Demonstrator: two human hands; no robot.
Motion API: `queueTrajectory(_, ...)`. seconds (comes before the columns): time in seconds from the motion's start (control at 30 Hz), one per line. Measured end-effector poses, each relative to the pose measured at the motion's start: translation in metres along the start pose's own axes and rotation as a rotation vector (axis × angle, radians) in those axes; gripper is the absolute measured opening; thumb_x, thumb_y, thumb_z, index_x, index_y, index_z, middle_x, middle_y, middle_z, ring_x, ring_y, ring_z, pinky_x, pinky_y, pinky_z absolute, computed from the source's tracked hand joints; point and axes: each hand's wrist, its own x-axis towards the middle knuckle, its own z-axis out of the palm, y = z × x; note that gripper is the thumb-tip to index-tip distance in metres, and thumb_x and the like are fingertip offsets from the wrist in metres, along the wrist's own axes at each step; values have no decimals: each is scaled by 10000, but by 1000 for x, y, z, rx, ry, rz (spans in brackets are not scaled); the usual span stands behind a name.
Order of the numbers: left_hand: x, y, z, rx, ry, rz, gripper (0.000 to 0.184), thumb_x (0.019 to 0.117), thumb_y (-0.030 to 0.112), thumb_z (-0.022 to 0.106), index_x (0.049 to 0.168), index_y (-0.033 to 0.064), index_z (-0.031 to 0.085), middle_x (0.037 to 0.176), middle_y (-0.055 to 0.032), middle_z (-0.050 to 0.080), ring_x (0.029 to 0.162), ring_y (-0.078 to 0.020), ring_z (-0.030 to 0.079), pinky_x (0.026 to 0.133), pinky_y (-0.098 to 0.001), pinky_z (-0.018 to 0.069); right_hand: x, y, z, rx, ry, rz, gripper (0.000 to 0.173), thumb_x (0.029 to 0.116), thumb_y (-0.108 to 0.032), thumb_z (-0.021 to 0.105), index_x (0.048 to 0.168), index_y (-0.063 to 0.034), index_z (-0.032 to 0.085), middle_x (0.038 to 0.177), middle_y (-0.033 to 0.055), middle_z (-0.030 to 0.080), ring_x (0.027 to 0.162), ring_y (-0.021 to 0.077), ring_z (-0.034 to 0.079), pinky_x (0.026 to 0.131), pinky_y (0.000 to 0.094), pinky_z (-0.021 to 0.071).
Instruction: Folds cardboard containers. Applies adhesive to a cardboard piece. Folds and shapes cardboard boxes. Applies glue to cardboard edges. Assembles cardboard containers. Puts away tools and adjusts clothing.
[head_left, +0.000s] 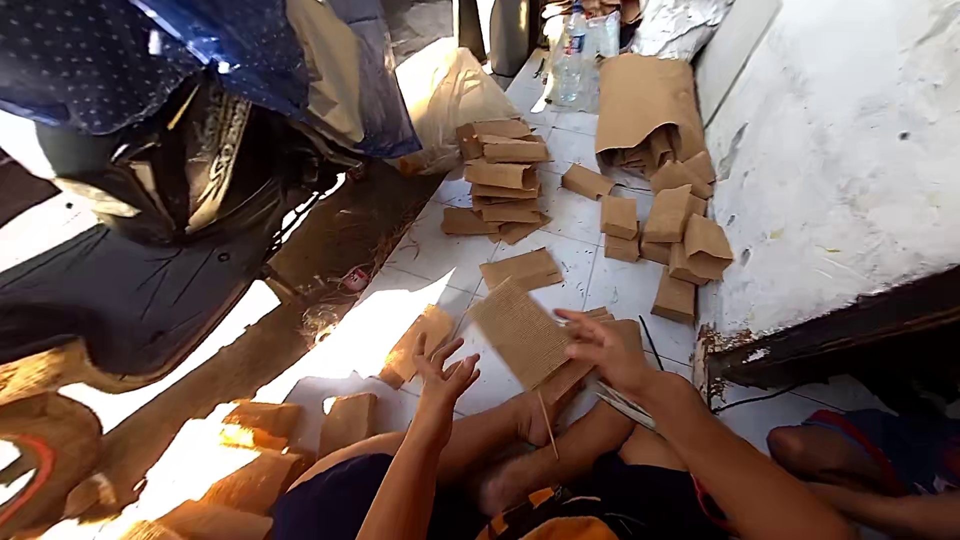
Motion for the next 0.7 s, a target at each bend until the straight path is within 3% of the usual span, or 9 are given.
queueTrajectory(0.1,31,-25,-45,243,151,-27,1034,899,214,778,1614,105,39,1512,-222,434,1238,-292,599,1019,-441,513,35,6,-73,8,256,94,482,1057,-169,477,1535,-142,423,1316,148,623,1114,245,651,914,451,556)
queueTrajectory(0.23,74,-51,-92,721,272,-119,1187,734,344,920,1609,69,167,1533,-281,395,1384,-458,428,1106,-625,388,85,2,-179,92,636,54,509,1068,-271,459,1542,-122,347,1336,137,573,1067,244,656,862,425,577)
queueTrajectory(0.3,95,-61,-100,943,253,-161,1235,701,398,935,1621,100,168,1571,-299,317,1422,-497,358,1118,-660,353,97,-5,-213,37,761,56,722,1077,-500,428,1637,-191,92,1575,178,377,1280,350,580,962,532,560)
queueTrajectory(0.33,107,-66,-101,1035,238,-179,1253,687,411,940,1627,120,162,1589,-299,286,1436,-496,338,1127,-659,340,100,-8,-220,-29,800,74,839,1053,-594,413,1651,-223,-44,1662,172,248,1386,378,489,1034,576,502)
queueTrajectory(0.4,129,-72,-98,1154,208,-204,1279,664,399,950,1634,140,157,1614,-304,232,1469,-495,280,1152,-658,290,100,-14,-215,-159,811,51,915,1031,-640,412,1641,-235,-136,1709,145,134,1467,384,383,1099,607,425)
queueTrajectory(0.53,162,-89,-99,1286,149,-280,1350,653,434,947,1653,165,80,1655,-289,149,1525,-496,131,1193,-711,93,86,-10,-176,-326,664,13,863,1042,-422,554,1662,-219,-12,1691,174,170,1389,364,491,1038,539,514)
queueTrajectory(0.57,166,-94,-103,1307,151,-296,1324,673,419,935,1655,179,79,1645,-281,196,1520,-493,161,1180,-734,81,80,-7,-166,-372,618,23,870,1031,-339,597,1662,-209,13,1686,192,156,1340,360,535,1010,514,535)
queueTrajectory(0.63,171,-100,-110,1329,185,-293,1183,715,379,884,1639,179,172,1518,-263,428,1396,-472,411,1104,-735,281,65,-3,-148,-466,510,27,869,999,-258,647,1659,-173,89,1667,221,177,1233,343,602,970,487,554)
queueTrajectory(0.7,172,-95,-115,1151,178,-258,1065,773,329,864,1610,117,241,1438,-303,492,1317,-491,489,1035,-691,410,52,-4,-129,-535,391,-5,793,971,-296,649,1632,-135,242,1632,226,285,1217,330,618,974,489,547)
